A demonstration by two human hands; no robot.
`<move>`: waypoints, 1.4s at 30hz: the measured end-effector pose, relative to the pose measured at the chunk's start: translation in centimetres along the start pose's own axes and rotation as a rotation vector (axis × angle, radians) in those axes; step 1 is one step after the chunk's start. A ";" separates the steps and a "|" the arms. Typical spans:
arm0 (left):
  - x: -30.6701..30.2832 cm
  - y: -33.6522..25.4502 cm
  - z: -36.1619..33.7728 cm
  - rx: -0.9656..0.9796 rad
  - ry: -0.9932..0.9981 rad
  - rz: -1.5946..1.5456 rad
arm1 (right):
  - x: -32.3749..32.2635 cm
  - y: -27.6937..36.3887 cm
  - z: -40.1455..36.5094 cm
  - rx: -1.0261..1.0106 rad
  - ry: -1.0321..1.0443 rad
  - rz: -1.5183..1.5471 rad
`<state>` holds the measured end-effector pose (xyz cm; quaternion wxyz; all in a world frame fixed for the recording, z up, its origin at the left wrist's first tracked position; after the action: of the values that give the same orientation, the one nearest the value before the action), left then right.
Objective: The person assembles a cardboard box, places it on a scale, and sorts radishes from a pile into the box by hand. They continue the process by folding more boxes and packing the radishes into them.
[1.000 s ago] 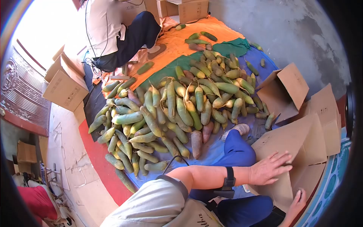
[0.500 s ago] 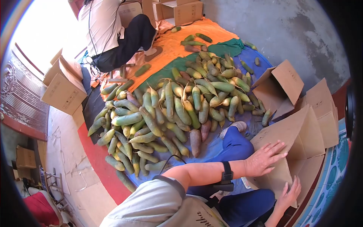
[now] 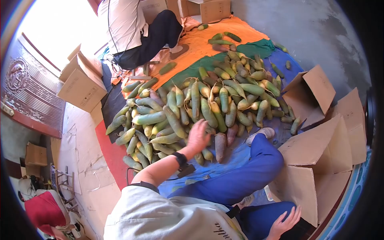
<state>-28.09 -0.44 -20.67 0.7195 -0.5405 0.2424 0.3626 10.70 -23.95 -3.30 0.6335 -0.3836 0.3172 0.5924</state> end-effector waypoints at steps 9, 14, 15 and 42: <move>-6.7 16.3 -9.0 -0.713 0.405 0.583 | 1.9 -0.1 -0.9 0.079 0.122 0.099; -4.3 17.8 -10.4 -0.576 0.633 0.695 | 2.4 -0.2 -1.1 0.086 0.146 0.078; -3.4 17.2 -10.3 -0.633 0.726 0.584 | 2.5 -0.2 -1.1 0.088 0.148 0.092; -6.6 14.5 3.5 -0.257 0.241 0.665 | 2.5 -0.4 -1.4 0.182 0.182 0.136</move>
<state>-43.68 3.36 -23.52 0.4550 -0.5568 0.4403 0.5377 11.37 -23.91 -6.15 0.5926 -0.3543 0.4509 0.5657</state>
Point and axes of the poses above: each hand's wrist, its own z-axis towards the middle knuckle, its own x-axis out of the palm, y = z × x, the point moved 3 cm from there along z, towards the middle knuckle, and after that the axes turned 1 degree about z, right-handed, at the moved point
